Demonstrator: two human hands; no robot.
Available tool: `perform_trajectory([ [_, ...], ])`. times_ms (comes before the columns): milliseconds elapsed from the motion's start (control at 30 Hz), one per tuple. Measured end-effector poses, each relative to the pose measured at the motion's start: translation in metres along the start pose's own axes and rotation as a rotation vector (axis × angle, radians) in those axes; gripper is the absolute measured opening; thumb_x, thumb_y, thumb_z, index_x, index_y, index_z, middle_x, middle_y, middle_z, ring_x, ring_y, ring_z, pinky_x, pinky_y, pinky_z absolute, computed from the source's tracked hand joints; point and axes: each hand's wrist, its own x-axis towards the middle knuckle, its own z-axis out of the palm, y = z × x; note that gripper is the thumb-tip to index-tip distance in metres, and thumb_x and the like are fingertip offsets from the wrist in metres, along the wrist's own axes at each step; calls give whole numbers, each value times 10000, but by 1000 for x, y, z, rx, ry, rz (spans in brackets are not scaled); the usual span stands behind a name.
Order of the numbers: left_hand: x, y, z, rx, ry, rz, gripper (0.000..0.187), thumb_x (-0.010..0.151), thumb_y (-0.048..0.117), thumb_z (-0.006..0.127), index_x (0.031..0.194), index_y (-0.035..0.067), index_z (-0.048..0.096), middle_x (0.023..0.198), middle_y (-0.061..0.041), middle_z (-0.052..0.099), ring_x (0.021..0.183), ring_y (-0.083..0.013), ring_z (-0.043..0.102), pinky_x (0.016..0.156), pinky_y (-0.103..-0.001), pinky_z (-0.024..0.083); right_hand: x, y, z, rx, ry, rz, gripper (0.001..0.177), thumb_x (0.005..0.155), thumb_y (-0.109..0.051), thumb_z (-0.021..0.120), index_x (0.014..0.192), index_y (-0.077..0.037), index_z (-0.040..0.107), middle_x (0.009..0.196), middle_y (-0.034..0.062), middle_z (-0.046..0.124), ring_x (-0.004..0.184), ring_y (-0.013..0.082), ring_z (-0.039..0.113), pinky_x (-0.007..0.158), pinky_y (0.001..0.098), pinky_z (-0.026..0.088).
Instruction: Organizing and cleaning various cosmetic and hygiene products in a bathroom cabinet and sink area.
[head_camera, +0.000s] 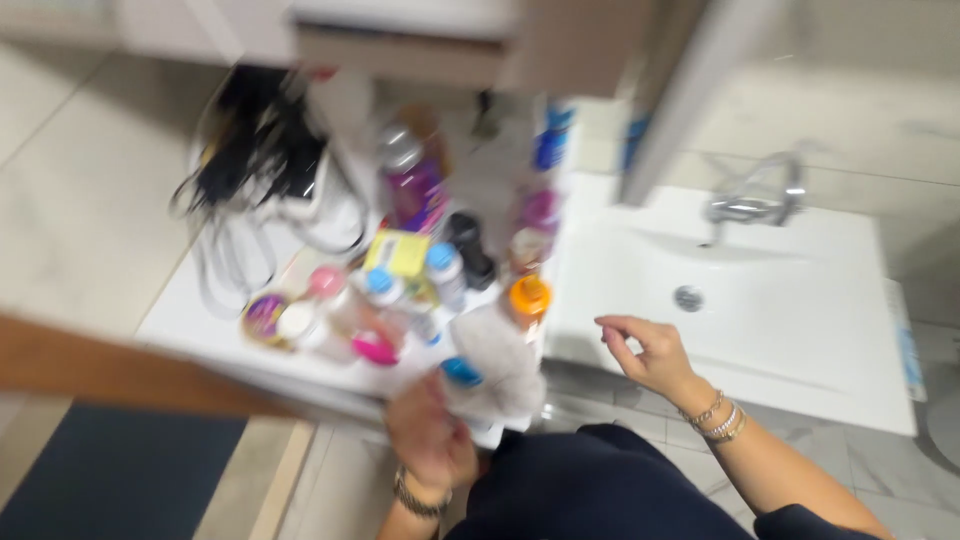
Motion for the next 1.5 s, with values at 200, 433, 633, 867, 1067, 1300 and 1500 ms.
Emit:
perform_trajectory([
  [200, 68, 87, 79, -516, -347, 455, 138, 951, 119, 646, 1074, 60, 626, 1069, -92, 662, 1028, -309, 674, 923, -484, 582, 55, -4, -131, -190, 383, -201, 106, 945, -48, 686, 1033, -45, 744, 819, 60, 756, 736, 139, 751, 661, 249, 575],
  [433, 78, 130, 186, -555, -472, 340, 179, 902, 62, 682, 1074, 57, 630, 1029, -91, 669, 980, -305, 688, 895, -427, 598, 136, 22, -303, -386, 496, -291, 103, 1007, -43, 680, 1097, -38, 731, 949, 99, 739, 816, 175, 733, 741, 284, 577],
  [633, 133, 182, 299, -512, -398, 339, 183, 887, 51, 704, 1055, 51, 632, 993, -104, 670, 980, -316, 694, 889, -421, 585, 310, 126, -426, -706, 357, -359, 166, 988, -48, 655, 1128, -44, 746, 1052, 166, 737, 921, 342, 711, 826, 431, 563],
  [867, 204, 208, 376, -327, -249, 225, 257, 877, 70, 725, 1109, 4, 638, 1116, -161, 658, 1093, -360, 655, 929, -427, 548, 409, 143, -406, -771, 139, -314, 143, 926, -150, 708, 1038, -104, 784, 958, 146, 746, 879, 345, 698, 788, 472, 548],
  [1067, 226, 205, 387, -300, -239, 105, 307, 897, 89, 723, 1173, 11, 615, 1210, -151, 623, 1169, -353, 606, 971, -431, 521, 435, 135, -366, -949, 141, -203, 234, 747, -299, 845, 868, -111, 778, 892, 119, 700, 803, 329, 691, 702, 446, 552],
  [1300, 207, 178, 394, -328, -262, -36, 325, 924, 112, 695, 1215, 6, 594, 1246, -174, 623, 1173, -339, 606, 1008, -416, 508, 387, 112, -376, -879, 322, -520, 239, 782, -184, 858, 931, -106, 688, 973, 89, 683, 795, 294, 670, 672, 420, 529],
  [1500, 215, 159, 421, -1302, -347, -699, 585, 977, 272, 633, 1481, 107, 387, 1487, -102, 508, 1363, -257, 525, 1107, -410, 454, 262, 78, -371, -780, 489, -892, 280, 897, 29, 859, 1086, -67, 675, 1080, 80, 672, 975, 259, 686, 817, 339, 576],
])
